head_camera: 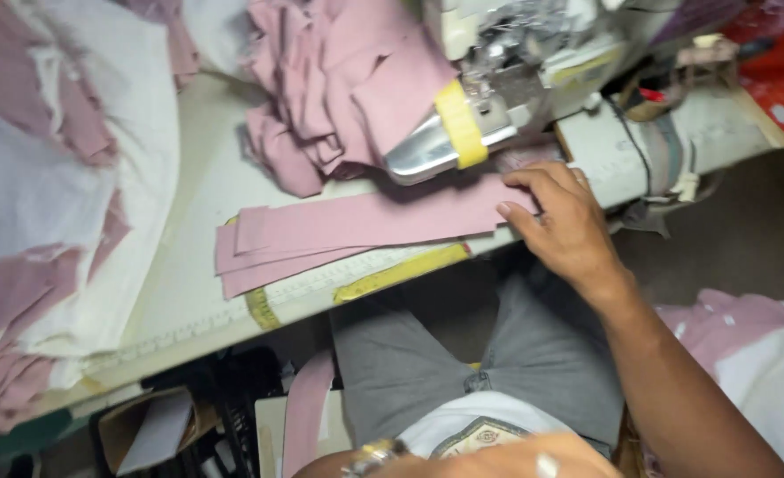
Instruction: The person is using an industrial overlock sewing machine to join or finish the edges of pink fabric strips.
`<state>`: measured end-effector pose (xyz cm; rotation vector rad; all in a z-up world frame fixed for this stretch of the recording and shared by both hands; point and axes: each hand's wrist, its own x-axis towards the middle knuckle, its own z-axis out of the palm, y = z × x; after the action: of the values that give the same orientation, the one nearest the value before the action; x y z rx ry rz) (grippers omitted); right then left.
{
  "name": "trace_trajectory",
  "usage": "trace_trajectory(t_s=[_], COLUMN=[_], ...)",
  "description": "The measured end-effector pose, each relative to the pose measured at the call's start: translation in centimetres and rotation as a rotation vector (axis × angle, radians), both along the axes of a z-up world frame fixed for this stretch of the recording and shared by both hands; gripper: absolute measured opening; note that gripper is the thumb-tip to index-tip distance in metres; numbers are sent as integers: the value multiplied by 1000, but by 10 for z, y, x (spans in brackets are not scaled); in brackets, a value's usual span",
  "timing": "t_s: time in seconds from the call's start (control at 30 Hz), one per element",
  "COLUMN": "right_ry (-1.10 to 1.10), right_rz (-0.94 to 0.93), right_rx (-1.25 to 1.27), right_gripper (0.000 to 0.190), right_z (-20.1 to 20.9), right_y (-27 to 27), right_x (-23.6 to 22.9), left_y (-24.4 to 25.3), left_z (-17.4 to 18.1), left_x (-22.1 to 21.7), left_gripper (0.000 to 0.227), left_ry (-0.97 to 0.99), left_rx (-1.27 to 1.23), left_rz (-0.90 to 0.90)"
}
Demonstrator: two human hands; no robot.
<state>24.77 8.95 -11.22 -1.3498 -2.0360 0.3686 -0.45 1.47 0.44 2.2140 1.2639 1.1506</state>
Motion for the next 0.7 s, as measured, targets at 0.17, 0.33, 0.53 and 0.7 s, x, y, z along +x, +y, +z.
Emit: trace_trajectory(t_s=[0.17, 0.33, 0.53, 0.7], right_ry=[79, 99, 89, 134], right_rz=[40, -23, -22, -8], right_rx=[30, -46, -53, -88], right_gripper=[35, 34, 33, 33], right_z=[-19, 1, -3, 12], right_y=[4, -4, -4, -8], right_x=[7, -1, 2, 1], left_y=[22, 60, 69, 66], left_z=[11, -58, -70, -77], left_x=[36, 48, 43, 49], left_gripper=[17, 19, 15, 15], left_ry=[15, 364, 215, 356], left_rx=[45, -122, -354, -217], left_rz=[-156, 30, 28, 82])
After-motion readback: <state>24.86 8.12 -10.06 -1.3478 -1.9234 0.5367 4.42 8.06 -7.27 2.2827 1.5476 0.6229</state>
